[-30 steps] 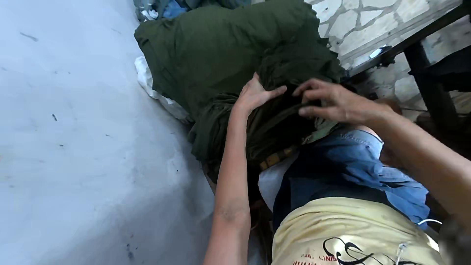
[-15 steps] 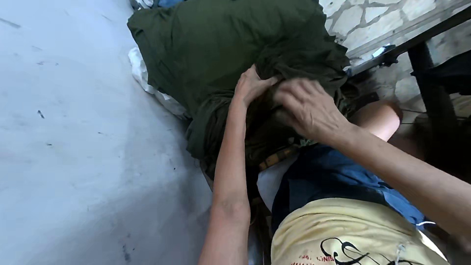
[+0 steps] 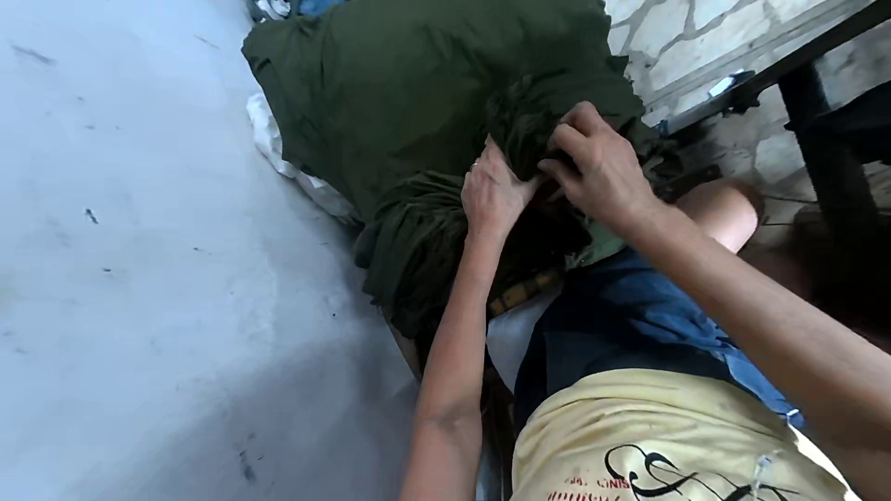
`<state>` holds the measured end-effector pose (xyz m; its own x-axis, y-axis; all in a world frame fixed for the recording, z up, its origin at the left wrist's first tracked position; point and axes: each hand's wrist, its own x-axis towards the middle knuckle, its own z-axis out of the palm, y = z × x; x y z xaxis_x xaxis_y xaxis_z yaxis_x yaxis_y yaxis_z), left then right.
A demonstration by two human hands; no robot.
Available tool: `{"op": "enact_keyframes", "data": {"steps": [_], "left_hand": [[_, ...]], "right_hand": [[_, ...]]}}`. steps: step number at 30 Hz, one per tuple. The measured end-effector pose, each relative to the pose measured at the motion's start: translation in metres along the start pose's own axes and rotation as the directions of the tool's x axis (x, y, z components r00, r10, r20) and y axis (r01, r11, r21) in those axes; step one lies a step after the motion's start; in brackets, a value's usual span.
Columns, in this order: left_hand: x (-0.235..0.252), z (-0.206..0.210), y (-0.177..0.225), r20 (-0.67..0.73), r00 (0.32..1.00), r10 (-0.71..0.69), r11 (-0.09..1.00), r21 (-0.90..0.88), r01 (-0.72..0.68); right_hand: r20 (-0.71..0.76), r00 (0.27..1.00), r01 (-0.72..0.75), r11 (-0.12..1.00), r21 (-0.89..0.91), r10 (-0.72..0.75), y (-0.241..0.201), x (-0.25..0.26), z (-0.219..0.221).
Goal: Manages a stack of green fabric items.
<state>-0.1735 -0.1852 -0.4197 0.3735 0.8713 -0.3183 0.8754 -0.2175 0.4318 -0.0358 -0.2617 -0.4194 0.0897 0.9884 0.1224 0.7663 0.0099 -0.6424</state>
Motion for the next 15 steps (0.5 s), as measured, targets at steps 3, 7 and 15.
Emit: {"op": "enact_keyframes", "data": {"steps": [3, 7, 15], "left_hand": [[0.037, -0.006, -0.021, 0.139, 0.99, -0.032, 0.991, -0.121, 0.049], [0.067, -0.007, -0.037, 0.18, 0.983, 0.026, 0.959, -0.282, 0.026], [-0.001, -0.014, -0.027, 0.191, 0.936, 0.296, 0.935, -0.26, -0.242]], "right_hand": [[0.129, 0.959, 0.272, 0.946, -0.177, -0.251, -0.003, -0.041, 0.007], [0.446, 0.894, 0.116, 0.984, -0.134, -0.044, 0.036, -0.069, -0.007], [0.291, 0.953, -0.157, 0.959, 0.235, 0.085, 0.025, 0.002, -0.032]]}}
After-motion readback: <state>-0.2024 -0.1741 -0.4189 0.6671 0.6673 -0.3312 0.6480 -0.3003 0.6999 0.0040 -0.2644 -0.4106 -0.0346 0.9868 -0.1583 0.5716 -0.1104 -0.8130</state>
